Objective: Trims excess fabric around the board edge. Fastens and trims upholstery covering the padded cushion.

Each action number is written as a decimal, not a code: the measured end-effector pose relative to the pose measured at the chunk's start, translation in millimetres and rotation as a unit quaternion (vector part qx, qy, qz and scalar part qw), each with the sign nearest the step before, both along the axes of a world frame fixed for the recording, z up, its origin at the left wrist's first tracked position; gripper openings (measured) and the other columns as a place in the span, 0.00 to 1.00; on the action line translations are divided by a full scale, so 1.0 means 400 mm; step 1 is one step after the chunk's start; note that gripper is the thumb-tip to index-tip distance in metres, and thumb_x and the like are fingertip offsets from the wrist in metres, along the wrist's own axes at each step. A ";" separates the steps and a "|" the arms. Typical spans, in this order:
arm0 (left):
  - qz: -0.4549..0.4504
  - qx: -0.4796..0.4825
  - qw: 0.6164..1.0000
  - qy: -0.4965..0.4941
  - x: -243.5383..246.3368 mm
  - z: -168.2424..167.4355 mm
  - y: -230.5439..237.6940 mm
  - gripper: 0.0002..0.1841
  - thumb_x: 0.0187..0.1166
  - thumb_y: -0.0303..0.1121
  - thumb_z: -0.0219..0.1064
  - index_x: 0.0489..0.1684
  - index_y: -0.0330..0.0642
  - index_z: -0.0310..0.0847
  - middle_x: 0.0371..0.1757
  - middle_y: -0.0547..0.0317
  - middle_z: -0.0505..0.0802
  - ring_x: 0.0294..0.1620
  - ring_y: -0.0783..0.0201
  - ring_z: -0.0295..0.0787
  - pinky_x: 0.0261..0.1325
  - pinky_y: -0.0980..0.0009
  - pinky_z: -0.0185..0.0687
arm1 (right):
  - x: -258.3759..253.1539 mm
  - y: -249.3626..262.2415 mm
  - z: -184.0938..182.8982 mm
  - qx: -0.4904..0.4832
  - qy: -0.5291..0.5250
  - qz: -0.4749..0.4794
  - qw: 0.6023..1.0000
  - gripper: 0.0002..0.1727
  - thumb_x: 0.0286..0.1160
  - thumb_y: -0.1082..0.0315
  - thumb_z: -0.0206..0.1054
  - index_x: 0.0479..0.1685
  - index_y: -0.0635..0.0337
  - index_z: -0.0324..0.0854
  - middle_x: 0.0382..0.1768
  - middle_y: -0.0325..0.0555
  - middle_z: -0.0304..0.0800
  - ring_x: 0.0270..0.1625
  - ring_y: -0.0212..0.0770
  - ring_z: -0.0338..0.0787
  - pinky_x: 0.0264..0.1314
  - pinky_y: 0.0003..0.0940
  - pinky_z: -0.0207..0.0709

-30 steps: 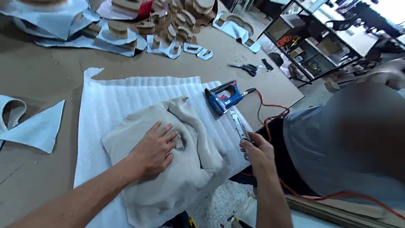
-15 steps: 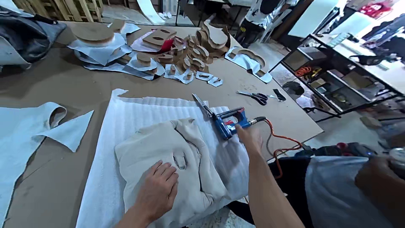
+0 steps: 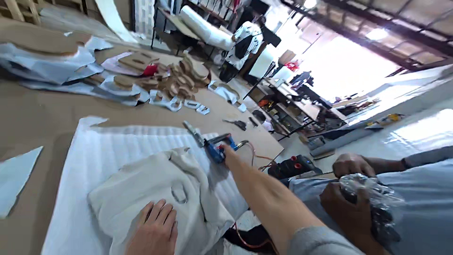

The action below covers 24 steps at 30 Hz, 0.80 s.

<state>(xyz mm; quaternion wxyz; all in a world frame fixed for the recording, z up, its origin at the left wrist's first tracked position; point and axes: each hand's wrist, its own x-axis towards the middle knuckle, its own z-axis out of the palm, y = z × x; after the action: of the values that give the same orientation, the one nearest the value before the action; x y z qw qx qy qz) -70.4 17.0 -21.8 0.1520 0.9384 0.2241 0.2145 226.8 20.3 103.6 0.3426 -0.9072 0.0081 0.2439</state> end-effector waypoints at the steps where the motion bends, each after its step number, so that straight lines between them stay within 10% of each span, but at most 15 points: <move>1: 0.012 0.013 1.000 -0.014 -0.002 -0.016 -0.005 0.21 0.83 0.45 0.50 0.48 0.50 0.93 0.60 0.61 0.95 0.74 0.52 0.85 0.80 0.45 0.71 | 0.045 -0.001 -0.039 0.044 0.052 -0.034 0.997 0.25 0.93 0.61 0.53 0.79 0.70 0.69 0.72 0.63 0.78 0.66 0.47 0.80 0.70 0.38 0.73; 5: -0.003 -0.023 0.999 -0.026 -0.007 -0.017 0.010 0.19 0.83 0.47 0.52 0.47 0.53 0.92 0.61 0.65 0.94 0.75 0.55 0.83 0.81 0.47 0.72 | 0.244 0.046 -0.192 0.246 0.114 -0.180 0.946 0.37 0.79 0.49 0.66 0.83 0.58 0.62 0.70 0.61 0.78 0.65 0.56 0.84 0.59 0.56 0.83; 11: -0.082 0.012 0.996 0.016 -0.044 0.066 0.210 0.17 0.84 0.43 0.55 0.50 0.52 0.93 0.61 0.62 0.94 0.68 0.58 0.88 0.71 0.47 0.80 | 0.218 -0.066 -0.134 0.437 0.077 -0.078 0.893 0.15 0.82 0.58 0.64 0.61 0.55 0.77 0.43 0.44 0.88 0.42 0.38 0.90 0.44 0.38 0.86; 14: -0.175 0.103 0.977 0.060 -0.010 0.092 0.329 0.14 0.79 0.45 0.61 0.48 0.58 0.95 0.68 0.64 0.91 0.75 0.56 0.82 0.77 0.44 0.72 | 0.118 -0.168 -0.091 0.555 0.085 0.009 0.827 0.14 0.90 0.56 0.55 0.58 0.51 0.82 0.49 0.40 0.93 0.48 0.36 0.94 0.48 0.37 0.90; 16: -0.259 0.132 0.953 0.082 0.036 0.087 0.393 0.16 0.79 0.48 0.60 0.53 0.63 0.94 0.74 0.63 0.88 0.82 0.51 0.76 0.82 0.36 0.65 | 0.013 -0.229 -0.074 0.574 0.070 0.053 0.814 0.17 0.89 0.56 0.53 0.64 0.50 0.81 0.59 0.41 0.93 0.54 0.37 0.94 0.51 0.37 0.91; 21: -0.288 -0.002 0.952 0.106 0.185 0.062 0.465 0.26 0.79 0.53 0.60 0.74 0.60 0.83 0.81 0.57 0.82 0.86 0.48 0.70 0.79 0.32 0.64 | -0.219 -0.270 -0.107 0.522 -0.083 0.012 0.849 0.27 0.60 0.60 0.79 0.58 0.52 0.74 0.43 0.46 0.96 0.43 0.46 0.98 0.46 0.45 0.95; 24: -0.192 -0.073 0.967 0.150 0.243 0.066 0.438 0.29 0.63 0.62 0.73 0.61 0.56 0.88 0.78 0.56 0.80 0.82 0.46 0.70 0.66 0.37 0.74 | -0.251 -0.269 -0.167 0.465 -0.175 0.080 0.864 0.27 0.57 0.64 0.84 0.54 0.55 0.75 0.40 0.48 0.97 0.42 0.51 0.99 0.47 0.49 0.96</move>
<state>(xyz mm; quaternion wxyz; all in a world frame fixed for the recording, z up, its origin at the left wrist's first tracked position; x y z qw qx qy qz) 26.9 192.2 4.6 0.2233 0.9716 0.0752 0.0212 126.2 -87.5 36.7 0.6995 -0.6682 -0.2391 0.0838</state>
